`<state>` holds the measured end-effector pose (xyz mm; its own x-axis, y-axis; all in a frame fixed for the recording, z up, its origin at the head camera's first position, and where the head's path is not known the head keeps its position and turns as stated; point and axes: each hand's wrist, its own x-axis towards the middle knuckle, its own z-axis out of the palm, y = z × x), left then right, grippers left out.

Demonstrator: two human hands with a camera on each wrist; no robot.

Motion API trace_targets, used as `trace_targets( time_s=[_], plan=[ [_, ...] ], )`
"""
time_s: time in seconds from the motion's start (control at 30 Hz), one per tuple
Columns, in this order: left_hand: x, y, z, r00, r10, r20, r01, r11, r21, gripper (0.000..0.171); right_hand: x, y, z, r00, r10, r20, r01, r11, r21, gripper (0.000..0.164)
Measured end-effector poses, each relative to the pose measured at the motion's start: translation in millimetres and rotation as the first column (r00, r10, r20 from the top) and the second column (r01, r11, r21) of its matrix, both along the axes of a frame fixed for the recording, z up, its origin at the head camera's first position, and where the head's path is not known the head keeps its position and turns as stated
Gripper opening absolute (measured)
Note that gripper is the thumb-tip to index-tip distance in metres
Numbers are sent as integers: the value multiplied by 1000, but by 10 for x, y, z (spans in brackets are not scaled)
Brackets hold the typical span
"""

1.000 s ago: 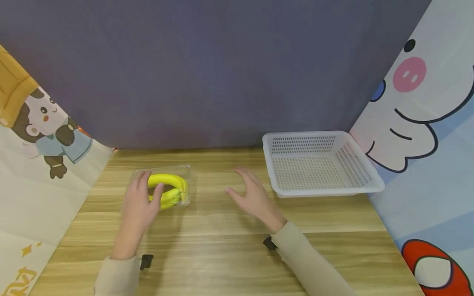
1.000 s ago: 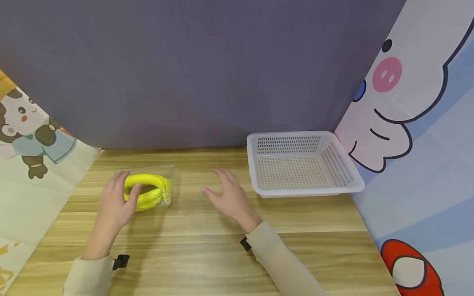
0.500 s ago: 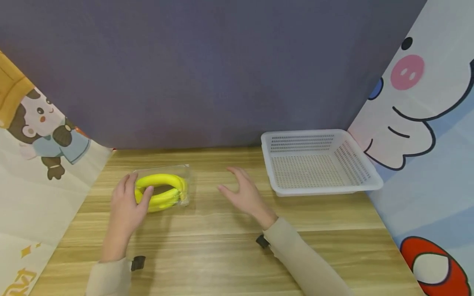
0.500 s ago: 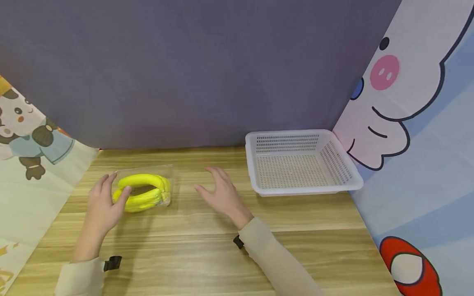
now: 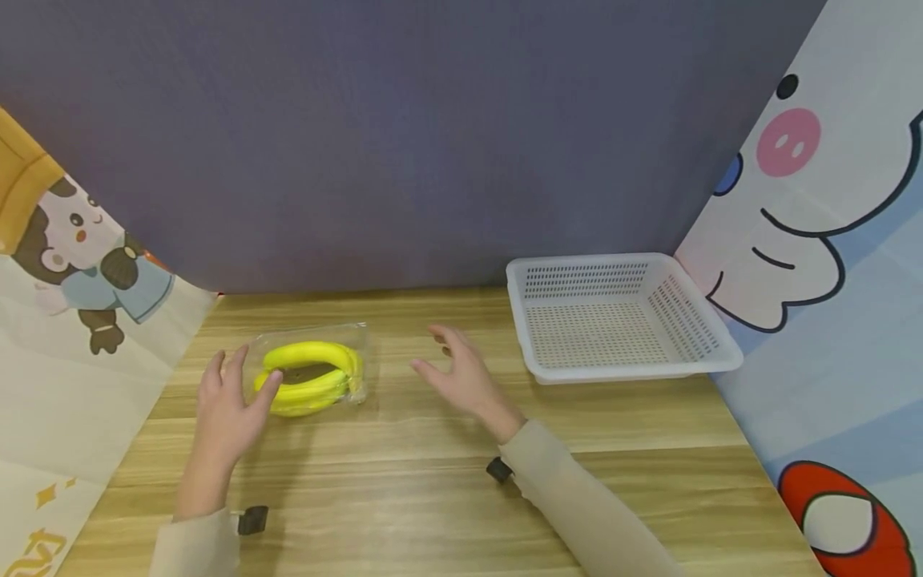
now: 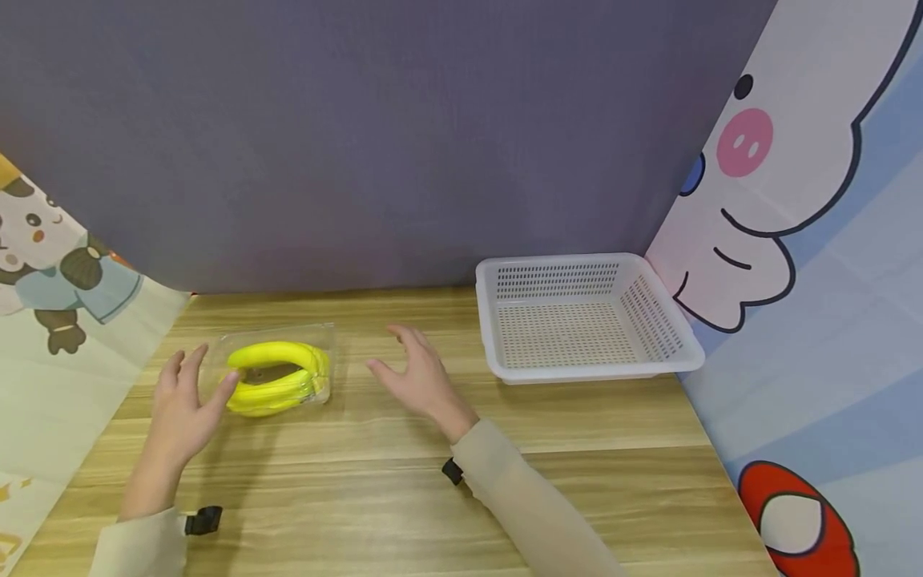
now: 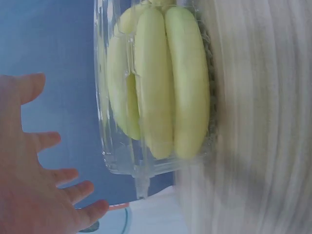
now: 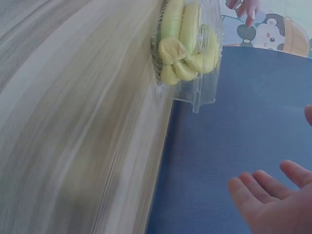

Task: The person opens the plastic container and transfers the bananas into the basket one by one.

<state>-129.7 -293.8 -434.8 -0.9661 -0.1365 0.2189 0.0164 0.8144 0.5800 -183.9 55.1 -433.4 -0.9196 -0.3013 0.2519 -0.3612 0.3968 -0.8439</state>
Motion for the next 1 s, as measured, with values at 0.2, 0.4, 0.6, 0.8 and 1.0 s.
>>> trace_targets(
  time_s=[0.2,0.4,0.6,0.8,1.0],
  plan=[
    [7,-50,-57,998,13,55,-16,998,57,85,-49,-98,-43,999,0,36,-1,999,36,65],
    [1,-117,-151,992,-5,125,-16,985,172,94,-65,-162,-40,997,-4,73,0,998,59,65],
    [18,-170,-203,985,-23,171,-19,971,237,102,-106,-250,-53,997,12,82,-18,997,71,66],
    [16,-216,-250,975,-74,209,-9,928,372,107,-123,-338,-114,993,40,116,-47,997,66,66],
    [25,-249,-283,959,-118,259,-24,874,485,113,-104,-443,-216,985,61,160,-76,993,86,72]
  ],
)
